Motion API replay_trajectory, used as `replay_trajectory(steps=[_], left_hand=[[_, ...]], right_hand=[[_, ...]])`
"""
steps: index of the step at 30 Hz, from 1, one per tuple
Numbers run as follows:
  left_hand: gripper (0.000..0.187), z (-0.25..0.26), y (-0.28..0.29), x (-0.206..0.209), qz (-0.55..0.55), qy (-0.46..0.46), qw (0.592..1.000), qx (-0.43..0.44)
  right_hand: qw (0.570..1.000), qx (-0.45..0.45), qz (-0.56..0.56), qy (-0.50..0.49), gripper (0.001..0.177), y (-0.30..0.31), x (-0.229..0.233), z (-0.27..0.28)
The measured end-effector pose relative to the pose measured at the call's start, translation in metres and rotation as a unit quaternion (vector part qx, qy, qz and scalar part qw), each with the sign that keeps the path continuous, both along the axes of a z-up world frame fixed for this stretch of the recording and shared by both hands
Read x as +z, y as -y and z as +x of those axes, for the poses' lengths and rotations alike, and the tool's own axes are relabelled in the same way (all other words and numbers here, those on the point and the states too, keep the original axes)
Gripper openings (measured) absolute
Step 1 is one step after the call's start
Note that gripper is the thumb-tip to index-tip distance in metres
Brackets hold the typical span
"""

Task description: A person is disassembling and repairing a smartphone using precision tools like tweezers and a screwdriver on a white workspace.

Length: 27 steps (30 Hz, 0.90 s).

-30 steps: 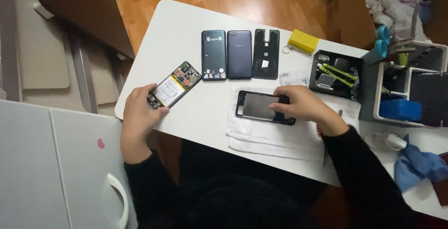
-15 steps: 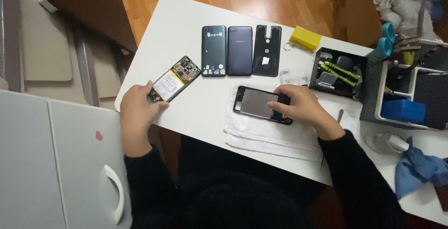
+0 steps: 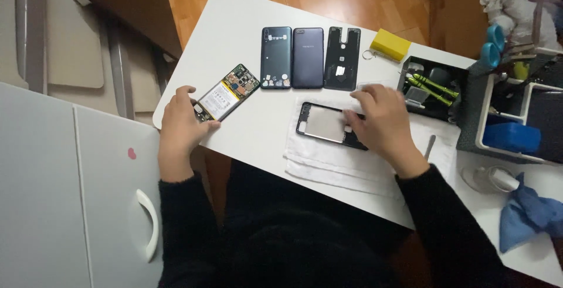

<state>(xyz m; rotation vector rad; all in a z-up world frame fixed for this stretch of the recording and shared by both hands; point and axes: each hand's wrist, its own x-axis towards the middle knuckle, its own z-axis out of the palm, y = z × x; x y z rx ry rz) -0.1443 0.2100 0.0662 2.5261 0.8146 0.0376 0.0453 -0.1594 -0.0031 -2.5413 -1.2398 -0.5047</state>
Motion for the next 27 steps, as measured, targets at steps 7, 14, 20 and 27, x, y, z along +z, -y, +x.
replay_trajectory(steps=[7,14,20,27], left_hand=[[0.091,0.001,0.000,0.014,-0.038,-0.029,0.999,-0.003],[0.085,0.000,-0.003,0.008,-0.064,-0.028,0.998,0.004],[0.083,-0.008,-0.001,0.001,-0.109,0.014,0.994,0.014],[0.090,-0.015,-0.014,-0.007,-0.207,0.105,0.973,-0.014]], right_hand=[[0.993,0.109,0.044,0.013,0.042,-0.060,0.032,-0.016],[0.948,0.268,-0.013,-0.171,0.063,-0.172,0.052,-0.025],[0.931,0.240,-0.152,-0.228,0.059,-0.262,0.034,-0.016],[0.924,0.222,-0.161,-0.265,0.048,-0.291,0.014,-0.005]])
